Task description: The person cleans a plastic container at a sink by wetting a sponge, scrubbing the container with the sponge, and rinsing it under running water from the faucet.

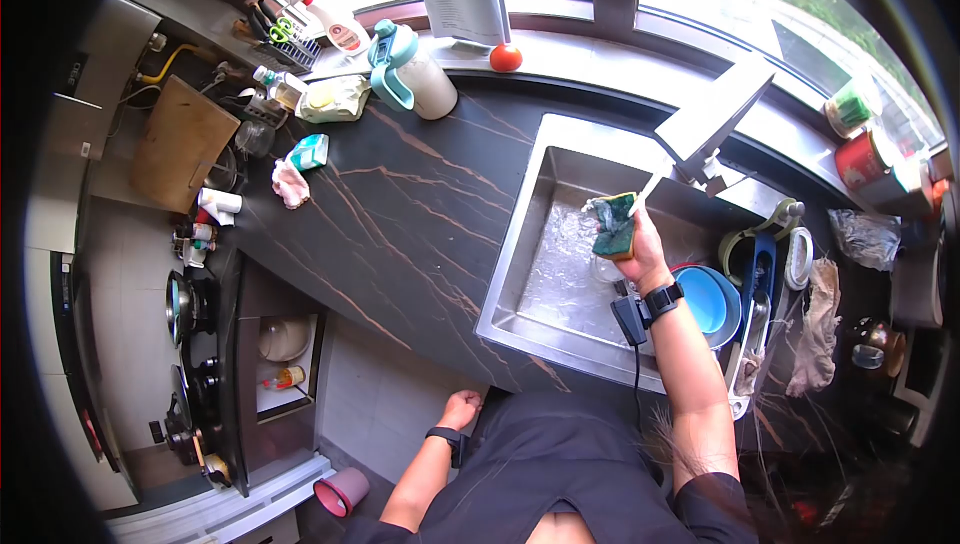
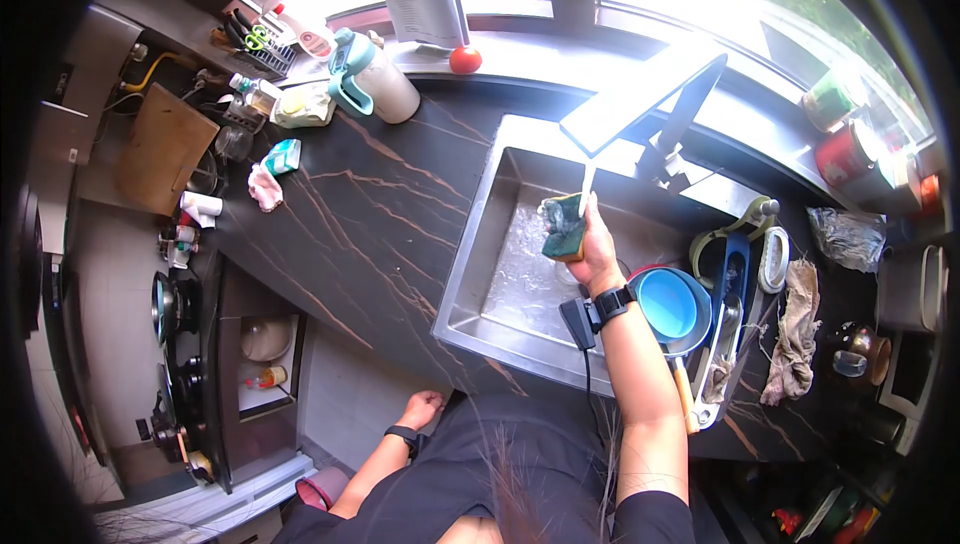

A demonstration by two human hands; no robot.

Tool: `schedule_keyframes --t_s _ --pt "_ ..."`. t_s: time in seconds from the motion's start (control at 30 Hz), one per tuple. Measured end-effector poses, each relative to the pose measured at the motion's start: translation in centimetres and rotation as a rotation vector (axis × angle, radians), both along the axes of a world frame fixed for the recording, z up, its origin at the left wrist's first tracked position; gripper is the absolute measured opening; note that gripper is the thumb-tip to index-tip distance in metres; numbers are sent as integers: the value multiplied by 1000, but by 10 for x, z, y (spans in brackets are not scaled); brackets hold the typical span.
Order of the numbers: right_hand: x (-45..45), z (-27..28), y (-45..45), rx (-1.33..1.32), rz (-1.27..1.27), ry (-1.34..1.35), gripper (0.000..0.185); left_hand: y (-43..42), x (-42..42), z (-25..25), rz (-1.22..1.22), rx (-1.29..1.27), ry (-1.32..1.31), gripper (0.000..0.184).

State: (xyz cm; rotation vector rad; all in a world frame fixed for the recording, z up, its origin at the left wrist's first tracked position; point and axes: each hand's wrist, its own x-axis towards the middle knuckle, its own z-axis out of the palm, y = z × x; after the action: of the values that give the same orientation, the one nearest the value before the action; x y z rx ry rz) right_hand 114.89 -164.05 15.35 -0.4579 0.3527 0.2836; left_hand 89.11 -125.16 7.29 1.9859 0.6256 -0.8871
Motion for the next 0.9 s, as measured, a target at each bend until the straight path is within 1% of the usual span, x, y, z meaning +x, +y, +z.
schedule_keyframes --t_s 0.03,0.1,0.13,0.17,0.23,0.33,0.37,0.4,0.43,0.5,0.53,0.7,0.77,0.83,0.9 --pt "1 0 2 1 1 0 45 2 -2 -3 1 1 0 28" --pt "0 3 4 -164 -184 114 40 4 -8 -11 51 -21 -13 28" --pt "-3 12 0 -193 -175 138 36 5 -10 -11 51 -23 -9 28" --pt "-4 7 -5 -196 -176 141 36 5 -11 -11 32 -20 -3 28" --pt "-4 4 -15 -297 -172 114 36 7 -12 -13 11 -19 4 28" --pt "-5 3 -21 -284 -170 170 36 11 -16 -24 -27 12 15 27" --pt "-4 1 -23 -272 -150 188 36 12 -17 -28 0 -9 16 26" --pt "-4 2 -22 -210 -119 130 38 11 -15 -26 28 -29 16 26" --pt "-3 2 -18 -209 -120 130 38 9 -12 -23 27 -29 16 26" --pt "1 5 -5 -94 -122 139 42 7 -4 -16 -7 4 36 25" --pt "3 -4 -3 -53 -102 98 45 7 -3 -16 -7 8 33 25" --pt "5 -7 6 -2 -91 131 47 8 -1 -11 35 -32 -3 26" --pt "4 -15 1 7 -81 87 53 6 0 -1 23 -10 8 26" --pt "3 -13 -3 0 -119 103 50 7 -3 -2 9 8 23 26" --pt "2 -11 -10 -3 -133 96 47 17 -13 -18 61 -42 21 26"
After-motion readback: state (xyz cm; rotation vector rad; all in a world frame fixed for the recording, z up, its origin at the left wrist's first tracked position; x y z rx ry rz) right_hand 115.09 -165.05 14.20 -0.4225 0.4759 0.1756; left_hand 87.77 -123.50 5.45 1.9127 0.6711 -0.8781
